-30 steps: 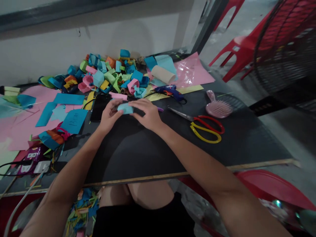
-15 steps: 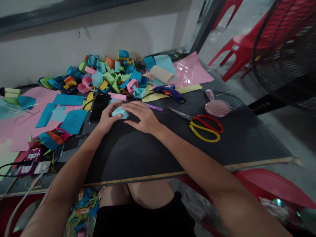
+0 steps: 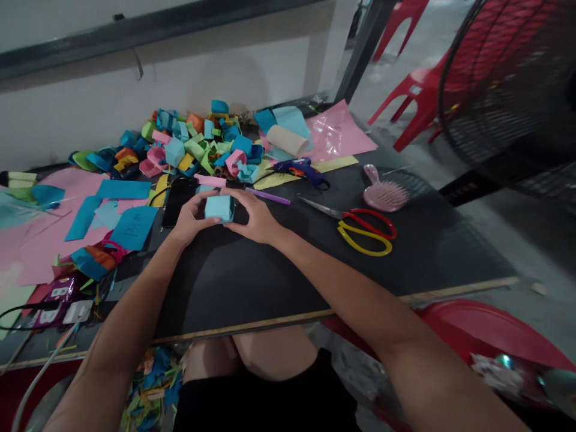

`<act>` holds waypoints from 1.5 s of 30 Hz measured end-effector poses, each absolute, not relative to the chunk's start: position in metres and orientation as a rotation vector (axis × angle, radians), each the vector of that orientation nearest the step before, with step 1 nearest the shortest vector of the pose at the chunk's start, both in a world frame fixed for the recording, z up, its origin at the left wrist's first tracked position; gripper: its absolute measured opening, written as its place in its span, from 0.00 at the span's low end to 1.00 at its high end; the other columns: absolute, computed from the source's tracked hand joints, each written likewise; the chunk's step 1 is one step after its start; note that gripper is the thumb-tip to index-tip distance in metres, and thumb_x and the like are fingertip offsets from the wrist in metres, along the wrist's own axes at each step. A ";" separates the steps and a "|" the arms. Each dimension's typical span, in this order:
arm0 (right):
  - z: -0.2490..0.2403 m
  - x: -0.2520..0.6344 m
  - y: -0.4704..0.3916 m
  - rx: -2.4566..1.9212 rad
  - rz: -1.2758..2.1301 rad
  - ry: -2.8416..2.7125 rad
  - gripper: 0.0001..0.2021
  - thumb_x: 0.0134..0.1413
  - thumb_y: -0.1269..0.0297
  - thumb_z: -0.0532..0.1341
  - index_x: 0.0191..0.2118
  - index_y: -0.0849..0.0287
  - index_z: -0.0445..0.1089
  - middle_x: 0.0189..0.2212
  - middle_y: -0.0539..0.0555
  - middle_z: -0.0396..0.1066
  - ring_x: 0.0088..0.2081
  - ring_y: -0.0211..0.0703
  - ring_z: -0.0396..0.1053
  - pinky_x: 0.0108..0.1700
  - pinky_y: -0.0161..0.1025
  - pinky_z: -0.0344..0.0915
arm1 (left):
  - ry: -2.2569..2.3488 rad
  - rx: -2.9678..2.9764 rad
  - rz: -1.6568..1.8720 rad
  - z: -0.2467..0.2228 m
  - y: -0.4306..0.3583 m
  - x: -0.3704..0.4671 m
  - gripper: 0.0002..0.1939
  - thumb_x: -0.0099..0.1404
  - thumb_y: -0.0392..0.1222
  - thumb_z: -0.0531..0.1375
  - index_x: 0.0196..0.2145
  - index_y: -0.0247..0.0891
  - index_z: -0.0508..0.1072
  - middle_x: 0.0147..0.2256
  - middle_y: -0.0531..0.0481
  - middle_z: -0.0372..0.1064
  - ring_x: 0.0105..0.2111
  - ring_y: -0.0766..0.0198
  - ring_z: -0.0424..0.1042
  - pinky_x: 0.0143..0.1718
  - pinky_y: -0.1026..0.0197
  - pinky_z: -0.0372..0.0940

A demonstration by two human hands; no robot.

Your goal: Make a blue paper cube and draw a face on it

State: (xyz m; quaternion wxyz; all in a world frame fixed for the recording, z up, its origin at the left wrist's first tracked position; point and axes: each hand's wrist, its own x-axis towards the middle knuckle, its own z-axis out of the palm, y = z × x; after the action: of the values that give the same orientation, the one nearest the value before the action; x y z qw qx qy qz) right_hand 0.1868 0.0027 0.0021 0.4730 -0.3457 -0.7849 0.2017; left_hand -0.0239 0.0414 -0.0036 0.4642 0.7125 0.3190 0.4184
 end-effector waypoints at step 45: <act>0.008 0.205 0.025 -0.799 1.373 -1.048 0.13 0.54 0.61 0.53 0.40 0.57 0.71 0.33 0.54 0.75 0.33 0.41 0.74 0.33 0.38 0.69 | 1.206 2.202 0.951 0.000 0.016 0.011 0.32 0.57 0.56 0.66 0.54 0.37 0.67 0.55 0.39 0.67 0.56 0.49 0.65 0.58 0.46 0.59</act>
State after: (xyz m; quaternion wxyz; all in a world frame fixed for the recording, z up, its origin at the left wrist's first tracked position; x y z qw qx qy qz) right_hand 0.2045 0.0246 0.0084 0.5802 -0.3419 -0.4485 0.5876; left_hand 0.0107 0.0157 0.0000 0.2266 0.7988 0.4376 0.3450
